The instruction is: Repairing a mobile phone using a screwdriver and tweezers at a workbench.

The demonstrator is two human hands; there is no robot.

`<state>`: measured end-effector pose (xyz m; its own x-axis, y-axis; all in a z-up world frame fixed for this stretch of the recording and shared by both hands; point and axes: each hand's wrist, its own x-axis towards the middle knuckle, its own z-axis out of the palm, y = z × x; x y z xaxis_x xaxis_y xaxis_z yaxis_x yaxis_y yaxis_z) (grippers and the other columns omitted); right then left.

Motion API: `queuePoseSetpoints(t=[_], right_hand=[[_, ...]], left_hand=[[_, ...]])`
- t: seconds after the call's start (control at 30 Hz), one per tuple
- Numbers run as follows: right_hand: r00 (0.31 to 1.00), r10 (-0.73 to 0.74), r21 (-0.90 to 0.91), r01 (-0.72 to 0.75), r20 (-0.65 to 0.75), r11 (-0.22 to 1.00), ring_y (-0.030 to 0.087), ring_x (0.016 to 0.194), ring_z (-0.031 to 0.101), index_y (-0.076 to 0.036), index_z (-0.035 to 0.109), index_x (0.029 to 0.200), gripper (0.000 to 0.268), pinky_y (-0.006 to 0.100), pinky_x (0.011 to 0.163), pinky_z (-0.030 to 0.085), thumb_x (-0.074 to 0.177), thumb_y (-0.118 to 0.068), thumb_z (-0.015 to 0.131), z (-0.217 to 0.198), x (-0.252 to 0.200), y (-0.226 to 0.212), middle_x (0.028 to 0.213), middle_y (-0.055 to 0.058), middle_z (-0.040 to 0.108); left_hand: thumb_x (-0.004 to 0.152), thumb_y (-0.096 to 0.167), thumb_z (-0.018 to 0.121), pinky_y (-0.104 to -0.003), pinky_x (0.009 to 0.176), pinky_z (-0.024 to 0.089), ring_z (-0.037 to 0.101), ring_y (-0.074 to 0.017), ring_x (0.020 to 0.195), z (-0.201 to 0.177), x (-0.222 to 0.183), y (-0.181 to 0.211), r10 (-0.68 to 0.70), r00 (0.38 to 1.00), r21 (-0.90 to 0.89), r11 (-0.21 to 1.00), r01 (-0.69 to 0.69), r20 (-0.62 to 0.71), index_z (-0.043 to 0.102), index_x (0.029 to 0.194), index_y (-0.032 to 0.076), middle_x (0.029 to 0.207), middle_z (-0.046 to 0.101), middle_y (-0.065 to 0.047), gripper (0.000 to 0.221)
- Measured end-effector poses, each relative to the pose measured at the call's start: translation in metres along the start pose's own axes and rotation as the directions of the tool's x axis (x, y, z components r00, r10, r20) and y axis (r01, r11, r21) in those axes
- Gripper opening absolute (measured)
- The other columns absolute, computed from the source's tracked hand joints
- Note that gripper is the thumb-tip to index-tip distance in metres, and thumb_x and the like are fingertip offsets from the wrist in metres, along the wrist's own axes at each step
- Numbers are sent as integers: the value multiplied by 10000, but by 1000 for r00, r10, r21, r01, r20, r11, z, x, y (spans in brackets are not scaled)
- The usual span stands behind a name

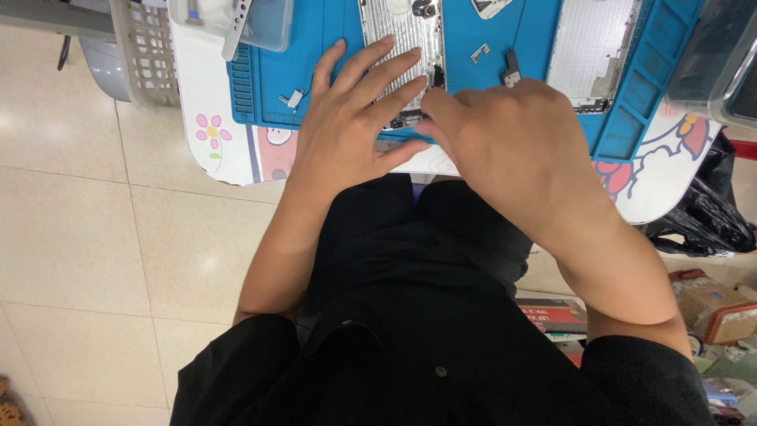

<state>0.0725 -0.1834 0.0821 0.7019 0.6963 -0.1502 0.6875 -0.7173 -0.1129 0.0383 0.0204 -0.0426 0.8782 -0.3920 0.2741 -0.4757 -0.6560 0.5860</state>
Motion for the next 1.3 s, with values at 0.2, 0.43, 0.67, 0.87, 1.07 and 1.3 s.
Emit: queuePoseSetpoints(t=[0.2,0.43,0.67,0.87,1.07,1.3], right_hand=[[966,-47,83,70,-253,994,283,727,671,-39,642,1088,316,386,612,522,773,-33,667,-15,7,-12,857,113,645],[999,35,70,-34,-21,997,253,765,670,-110,657,1153,242,367,597,508,917,-79,703,-6,-3,-3,883,51,634],[983,47,74,-34,-175,997,252,688,661,-75,654,1076,224,366,555,507,952,-248,725,0,-1,-10,825,69,622],[991,57,112,-44,-122,993,259,760,666,-62,666,1115,190,364,598,525,955,-150,720,10,-7,-6,881,77,613],[977,53,229,-5,-207,973,275,847,646,-56,645,1157,215,369,654,528,950,-45,702,6,-12,-9,965,97,590],[977,68,315,-1,-202,949,294,892,640,-76,626,1172,238,387,692,525,958,-58,730,5,-17,-4,996,92,570]], left_hand=[[870,531,867,-565,1260,221,432,-270,1472,-1,1,2,-18,1000,7,1000,18,6,741,1275,148,1532,564,-15,571],[861,500,864,-566,1252,217,429,-275,1469,-4,2,3,-2,1000,-1,1000,2,4,733,1329,141,1529,557,-32,604],[873,494,867,-561,1262,223,434,-268,1475,-4,3,4,-12,1000,-4,1000,12,-3,730,1334,153,1531,560,-26,590],[845,490,873,-568,1255,222,437,-274,1465,-3,3,4,-8,1000,-7,1000,8,-5,727,1329,155,1521,565,-31,607],[848,500,874,-568,1251,222,436,-279,1465,-3,2,4,-8,1000,-7,1000,8,9,724,1331,153,1522,565,-34,613],[850,507,869,-569,1254,219,426,-276,1471,-6,3,5,-12,1000,-10,1000,12,18,718,1352,152,1533,551,-24,633]])
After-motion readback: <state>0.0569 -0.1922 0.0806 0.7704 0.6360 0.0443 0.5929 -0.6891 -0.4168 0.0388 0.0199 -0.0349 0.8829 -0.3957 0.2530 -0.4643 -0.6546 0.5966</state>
